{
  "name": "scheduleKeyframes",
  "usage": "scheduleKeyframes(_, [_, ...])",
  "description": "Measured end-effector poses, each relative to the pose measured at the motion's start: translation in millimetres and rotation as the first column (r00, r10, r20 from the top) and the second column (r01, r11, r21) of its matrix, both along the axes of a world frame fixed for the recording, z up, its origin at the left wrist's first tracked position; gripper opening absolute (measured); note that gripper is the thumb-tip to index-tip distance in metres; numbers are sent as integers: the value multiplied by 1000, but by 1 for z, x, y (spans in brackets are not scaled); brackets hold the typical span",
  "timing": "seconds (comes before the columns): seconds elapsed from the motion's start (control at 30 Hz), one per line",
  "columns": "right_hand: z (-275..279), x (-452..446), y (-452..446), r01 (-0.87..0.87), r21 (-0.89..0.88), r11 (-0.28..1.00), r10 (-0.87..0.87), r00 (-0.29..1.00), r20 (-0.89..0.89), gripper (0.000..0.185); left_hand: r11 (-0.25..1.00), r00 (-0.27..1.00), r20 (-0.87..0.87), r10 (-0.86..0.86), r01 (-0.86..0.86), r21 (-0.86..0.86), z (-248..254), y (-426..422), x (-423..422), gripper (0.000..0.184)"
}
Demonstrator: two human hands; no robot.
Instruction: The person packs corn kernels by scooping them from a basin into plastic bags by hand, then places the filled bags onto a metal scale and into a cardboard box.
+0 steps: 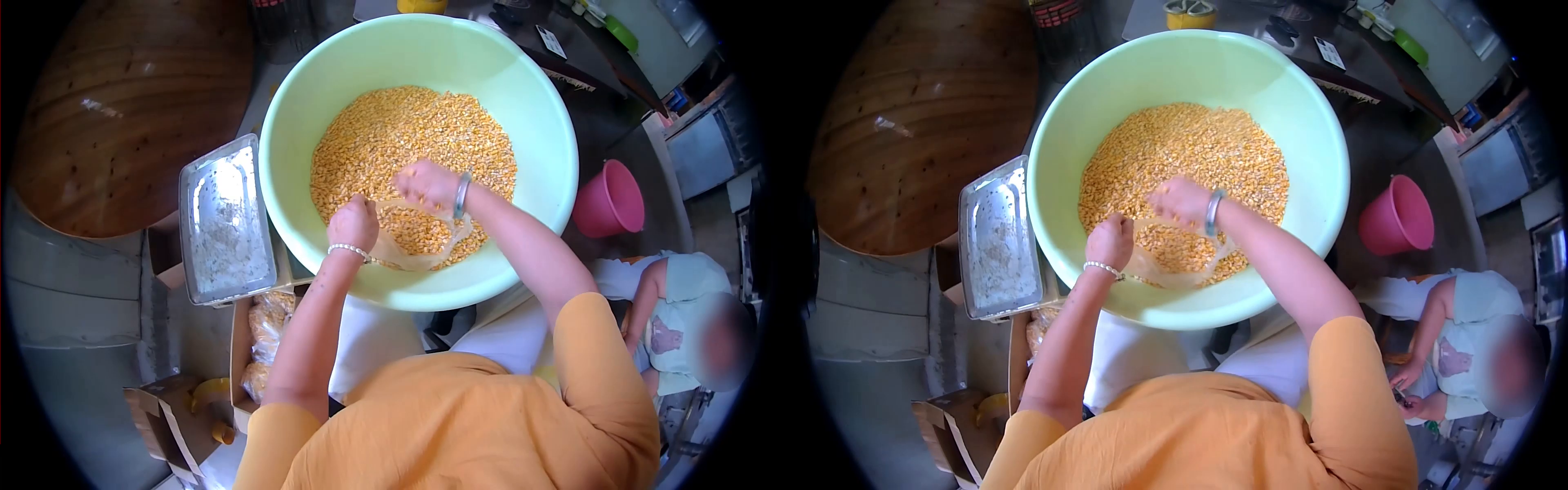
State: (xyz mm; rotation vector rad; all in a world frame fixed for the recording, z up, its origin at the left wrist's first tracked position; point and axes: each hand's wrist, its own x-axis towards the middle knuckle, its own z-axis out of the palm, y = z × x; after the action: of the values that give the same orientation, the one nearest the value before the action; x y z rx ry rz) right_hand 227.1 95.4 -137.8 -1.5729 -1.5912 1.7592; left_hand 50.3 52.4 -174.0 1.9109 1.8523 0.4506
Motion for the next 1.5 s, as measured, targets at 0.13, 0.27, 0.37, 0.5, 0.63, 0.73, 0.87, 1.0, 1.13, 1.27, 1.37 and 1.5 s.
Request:
scheduleKeyframes(0.13, [-56,-26,-23,-226,94,970,193,943,270,28,998,999,39,23,-25,58,-10,3,-1,25])
scheduleKeyframes(0.27, [-66,-21,-17,-15,34,999,4,956,292,26,998,997,55,-54,52,31,-5,0,-2,28])
scheduleKeyframes(0.37, [-60,-4,-14,-198,265,944,85,919,385,22,996,995,56,-88,88,13,0,2,0,31])
scheduleKeyframes(0.5, [-16,19,-29,-299,331,895,118,874,471,27,989,991,-7,-136,135,-60,12,-5,2,34])
scheduleKeyframes(0.63, [13,35,-44,-150,417,897,-134,804,579,35,981,984,-46,-170,165,-101,-2,-2,-2,26])
scheduleKeyframes(0.73, [-14,44,-53,-108,518,849,-297,713,635,40,983,986,-54,-159,153,-106,-4,-1,-1,23])
scheduleKeyframes(0.87, [-32,53,-42,175,-37,984,-137,872,469,23,992,992,-40,-123,122,-14,-5,1,3,22])
scheduleKeyframes(1.0, [-19,43,-43,440,145,886,-455,886,92,17,1000,981,195,7,-9,11,0,6,-1,20])
scheduleKeyframes(1.13, [27,38,-51,406,156,901,-413,911,17,18,981,896,435,-90,4,195,-2,17,-11,19])
scheduleKeyframes(1.27, [60,32,-74,356,165,920,-348,934,-74,22,973,865,478,-151,44,227,40,10,-18,15])
scheduleKeyframes(1.37, [33,37,-84,287,180,941,-291,957,-3,22,962,934,322,-154,67,265,33,3,-25,16])
scheduleKeyframes(1.5, [9,43,-89,286,104,953,-297,947,122,26,990,984,141,-106,91,110,24,-13,-26,21])
